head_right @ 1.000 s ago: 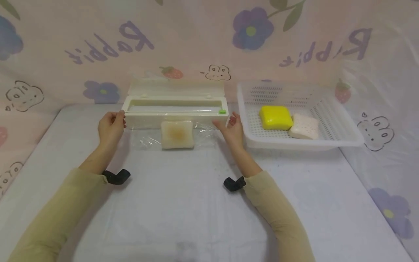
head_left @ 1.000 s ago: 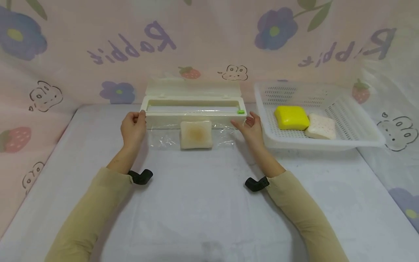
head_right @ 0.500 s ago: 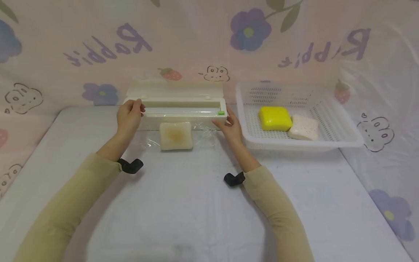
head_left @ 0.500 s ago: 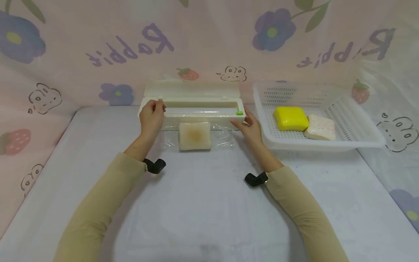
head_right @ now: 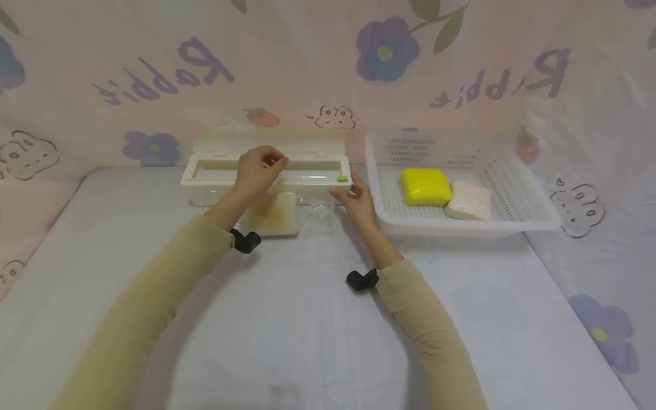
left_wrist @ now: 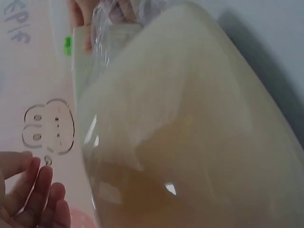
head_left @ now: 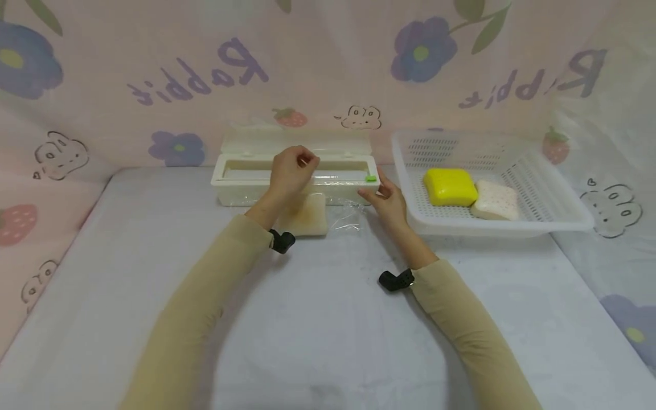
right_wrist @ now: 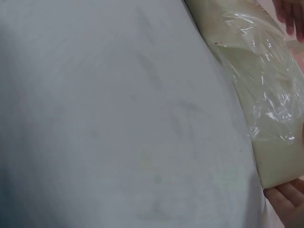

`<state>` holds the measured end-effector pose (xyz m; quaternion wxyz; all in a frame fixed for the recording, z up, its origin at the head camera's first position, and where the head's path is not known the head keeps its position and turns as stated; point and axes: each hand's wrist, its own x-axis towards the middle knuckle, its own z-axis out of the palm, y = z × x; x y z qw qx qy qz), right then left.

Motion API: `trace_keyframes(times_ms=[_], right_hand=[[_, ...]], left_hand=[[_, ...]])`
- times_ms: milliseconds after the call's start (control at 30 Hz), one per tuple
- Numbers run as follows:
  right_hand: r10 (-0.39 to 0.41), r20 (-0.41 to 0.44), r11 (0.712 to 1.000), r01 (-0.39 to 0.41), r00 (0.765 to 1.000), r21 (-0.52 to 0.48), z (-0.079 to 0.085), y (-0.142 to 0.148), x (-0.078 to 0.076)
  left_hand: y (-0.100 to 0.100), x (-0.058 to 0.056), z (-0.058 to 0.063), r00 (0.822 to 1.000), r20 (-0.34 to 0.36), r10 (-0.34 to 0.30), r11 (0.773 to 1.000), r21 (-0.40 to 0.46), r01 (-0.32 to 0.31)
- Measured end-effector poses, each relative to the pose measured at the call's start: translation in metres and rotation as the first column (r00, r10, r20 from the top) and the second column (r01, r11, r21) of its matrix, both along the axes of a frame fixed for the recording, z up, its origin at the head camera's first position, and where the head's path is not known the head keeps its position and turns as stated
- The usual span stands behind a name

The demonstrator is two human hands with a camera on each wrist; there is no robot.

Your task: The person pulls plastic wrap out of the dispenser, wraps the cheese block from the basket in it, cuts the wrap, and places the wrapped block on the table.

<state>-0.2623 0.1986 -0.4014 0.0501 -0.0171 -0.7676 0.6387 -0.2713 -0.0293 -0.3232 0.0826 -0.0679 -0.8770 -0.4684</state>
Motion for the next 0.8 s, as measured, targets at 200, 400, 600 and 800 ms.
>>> trace_keyframes(times_ms=[200,400,600,800], right_hand=[[0.011,-0.017,1.0,-0.011,1.0,0.008,0.0,0.0,0.001],[0.03,-0.016,0.999,-0.03,0.999,0.02,0.003,-0.001,0.002],[0.037,-0.01,0.999,-0.036,0.999,0.02,0.0,0.0,0.0],[0.042,-0.008,0.999,-0.042,0.999,0.028,-0.001,0.002,0.001]], left_hand=[[0.034,-0.007,-0.003,0.991,0.001,-0.131,0.989,-0.068,0.131],[0.053,-0.01,-0.008,0.977,-0.012,-0.211,0.968,-0.144,0.207],[0.069,-0.012,-0.012,0.97,0.007,-0.244,0.961,-0.136,0.242],[0.081,-0.013,-0.016,0.964,0.044,-0.264,0.955,-0.129,0.267]])
